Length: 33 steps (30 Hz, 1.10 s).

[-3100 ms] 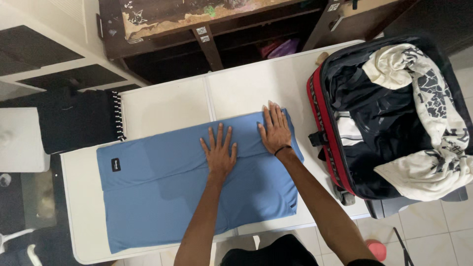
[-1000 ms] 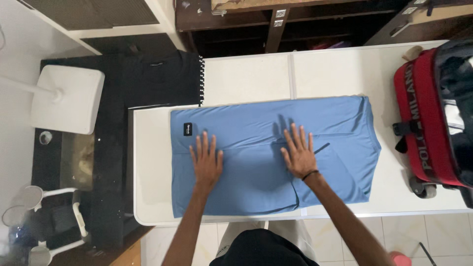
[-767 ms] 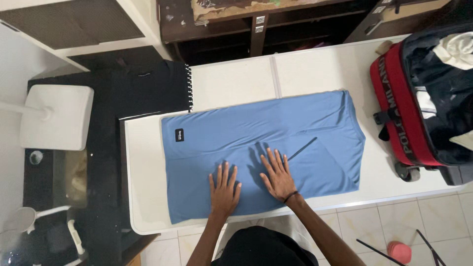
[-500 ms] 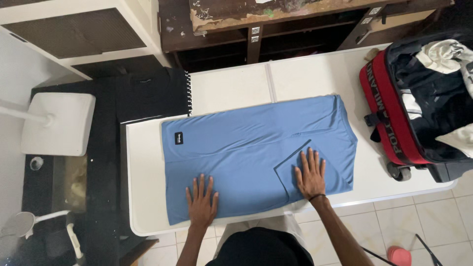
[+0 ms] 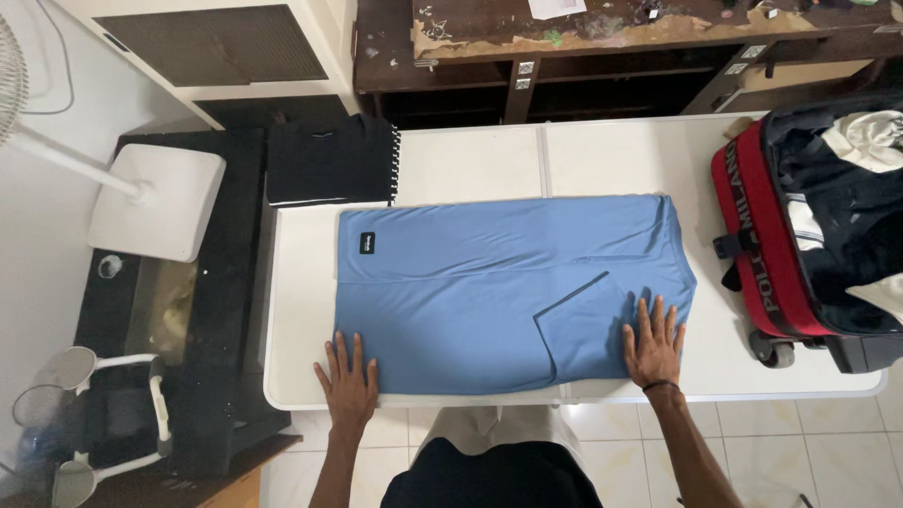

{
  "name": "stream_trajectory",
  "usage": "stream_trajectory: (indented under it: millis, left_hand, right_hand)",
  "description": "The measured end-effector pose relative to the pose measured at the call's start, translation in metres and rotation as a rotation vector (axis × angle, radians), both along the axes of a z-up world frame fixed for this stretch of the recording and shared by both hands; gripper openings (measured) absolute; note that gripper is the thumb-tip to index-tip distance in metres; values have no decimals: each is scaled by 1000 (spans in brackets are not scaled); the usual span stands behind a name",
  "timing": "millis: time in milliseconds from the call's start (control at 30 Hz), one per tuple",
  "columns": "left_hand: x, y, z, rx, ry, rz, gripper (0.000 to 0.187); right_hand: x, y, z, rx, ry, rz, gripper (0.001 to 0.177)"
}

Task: The person folds a blue shirt on a white table and then places it on top of a stack of black clothes.

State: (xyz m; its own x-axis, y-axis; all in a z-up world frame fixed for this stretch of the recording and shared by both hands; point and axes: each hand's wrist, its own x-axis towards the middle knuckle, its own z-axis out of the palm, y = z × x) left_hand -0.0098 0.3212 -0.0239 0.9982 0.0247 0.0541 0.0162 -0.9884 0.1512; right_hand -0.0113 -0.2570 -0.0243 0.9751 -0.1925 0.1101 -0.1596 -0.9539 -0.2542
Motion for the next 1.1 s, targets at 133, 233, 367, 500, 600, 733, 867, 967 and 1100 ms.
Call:
stream_trajectory:
  millis: [133, 233, 367, 500, 600, 733, 867, 967, 1100]
  left_hand:
    - [-13, -18, 0, -109, -3, -57, 67]
    - [-19, -46, -3, -78, 52, -167, 64]
    - [-32, -65, -6, -54, 65, -185, 63]
    - [-51, -51, -2, 16, 120, -56, 63]
    - [-63, -38, 2, -24, 120, 101, 63]
    - [-71, -30, 4, -168, 29, 355, 71]
    - [-78, -33, 3, -218, -139, 390, 64]
    - [-76, -38, 3, -217, -166, 384, 62]
    - [-76, -43, 3, -269, -255, 434, 56]
  right_hand:
    - [-13, 33, 2, 34, -23, 136, 66]
    - [-24, 48, 2, 41, -13, 196, 65]
    - [-45, 42, 3, -19, 51, 197, 64]
    - [-63, 12, 7, -46, 67, 191, 62]
    - [-72, -6, 12, -46, 82, 204, 62]
    - [-82, -19, 20, -40, 70, 285, 70]
    - [-97, -21, 22, -34, 6, 313, 54]
    - [-104, -20, 23, -22, -61, 250, 35]
    - [-105, -20, 25, -76, -87, 187, 31]
